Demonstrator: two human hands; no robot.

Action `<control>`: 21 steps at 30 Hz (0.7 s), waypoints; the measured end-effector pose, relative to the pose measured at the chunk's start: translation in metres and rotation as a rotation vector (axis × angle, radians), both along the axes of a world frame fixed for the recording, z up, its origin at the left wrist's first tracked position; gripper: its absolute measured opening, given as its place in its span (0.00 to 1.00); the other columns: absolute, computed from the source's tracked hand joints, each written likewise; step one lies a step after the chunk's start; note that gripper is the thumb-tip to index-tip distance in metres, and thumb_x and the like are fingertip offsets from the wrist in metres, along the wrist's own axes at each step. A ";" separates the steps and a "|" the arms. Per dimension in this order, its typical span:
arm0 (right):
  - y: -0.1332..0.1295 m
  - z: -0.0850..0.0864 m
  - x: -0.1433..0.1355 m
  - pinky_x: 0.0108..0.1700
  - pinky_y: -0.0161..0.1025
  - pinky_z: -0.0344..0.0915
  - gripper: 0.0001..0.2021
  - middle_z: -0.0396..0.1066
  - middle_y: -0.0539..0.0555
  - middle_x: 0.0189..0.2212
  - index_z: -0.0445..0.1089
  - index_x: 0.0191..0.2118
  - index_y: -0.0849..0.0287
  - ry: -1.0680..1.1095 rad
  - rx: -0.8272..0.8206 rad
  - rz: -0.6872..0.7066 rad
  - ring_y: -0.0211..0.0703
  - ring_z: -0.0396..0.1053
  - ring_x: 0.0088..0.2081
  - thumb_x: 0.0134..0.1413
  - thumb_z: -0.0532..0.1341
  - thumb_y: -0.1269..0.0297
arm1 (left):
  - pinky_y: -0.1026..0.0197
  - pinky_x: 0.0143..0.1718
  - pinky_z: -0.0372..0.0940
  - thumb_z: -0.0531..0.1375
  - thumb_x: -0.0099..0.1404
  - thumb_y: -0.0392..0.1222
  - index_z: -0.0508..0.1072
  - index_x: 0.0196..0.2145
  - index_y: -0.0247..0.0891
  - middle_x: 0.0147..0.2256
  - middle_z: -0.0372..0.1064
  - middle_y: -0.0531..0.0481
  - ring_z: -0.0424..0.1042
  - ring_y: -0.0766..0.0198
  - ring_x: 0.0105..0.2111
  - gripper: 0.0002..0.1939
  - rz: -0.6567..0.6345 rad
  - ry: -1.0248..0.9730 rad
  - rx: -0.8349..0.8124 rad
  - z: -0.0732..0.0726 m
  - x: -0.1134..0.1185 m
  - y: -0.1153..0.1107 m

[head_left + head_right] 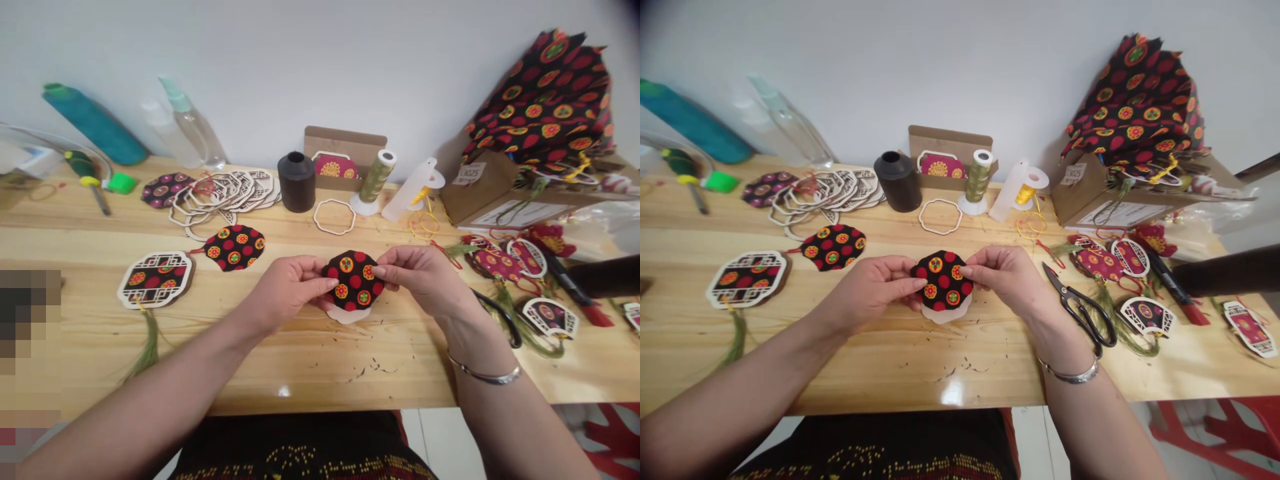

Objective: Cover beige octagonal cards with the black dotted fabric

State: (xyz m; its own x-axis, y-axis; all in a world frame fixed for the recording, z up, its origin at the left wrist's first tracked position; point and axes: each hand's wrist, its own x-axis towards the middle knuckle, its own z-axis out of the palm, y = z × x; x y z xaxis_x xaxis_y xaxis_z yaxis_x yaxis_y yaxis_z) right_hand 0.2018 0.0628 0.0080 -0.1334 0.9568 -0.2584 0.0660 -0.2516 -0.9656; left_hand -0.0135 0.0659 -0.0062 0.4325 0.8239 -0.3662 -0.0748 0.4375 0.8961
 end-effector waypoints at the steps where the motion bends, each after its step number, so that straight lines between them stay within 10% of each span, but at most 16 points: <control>1: 0.000 0.001 0.001 0.22 0.32 0.56 0.10 0.68 0.46 0.16 0.73 0.22 0.62 -0.019 -0.013 0.001 0.30 0.59 0.19 0.36 0.71 0.61 | 0.64 0.29 0.71 0.66 0.55 0.37 0.77 0.31 0.35 0.27 0.78 0.50 0.74 0.67 0.23 0.05 -0.003 0.047 0.013 0.001 0.000 0.000; 21: 0.001 -0.001 0.004 0.18 0.27 0.60 0.07 0.70 0.47 0.15 0.68 0.23 0.61 -0.351 -0.261 0.269 0.28 0.63 0.16 0.48 0.65 0.69 | 0.67 0.19 0.58 0.59 0.58 0.40 0.68 0.20 0.35 0.21 0.73 0.51 0.63 0.73 0.15 0.11 -0.257 0.534 -0.011 0.012 0.003 -0.009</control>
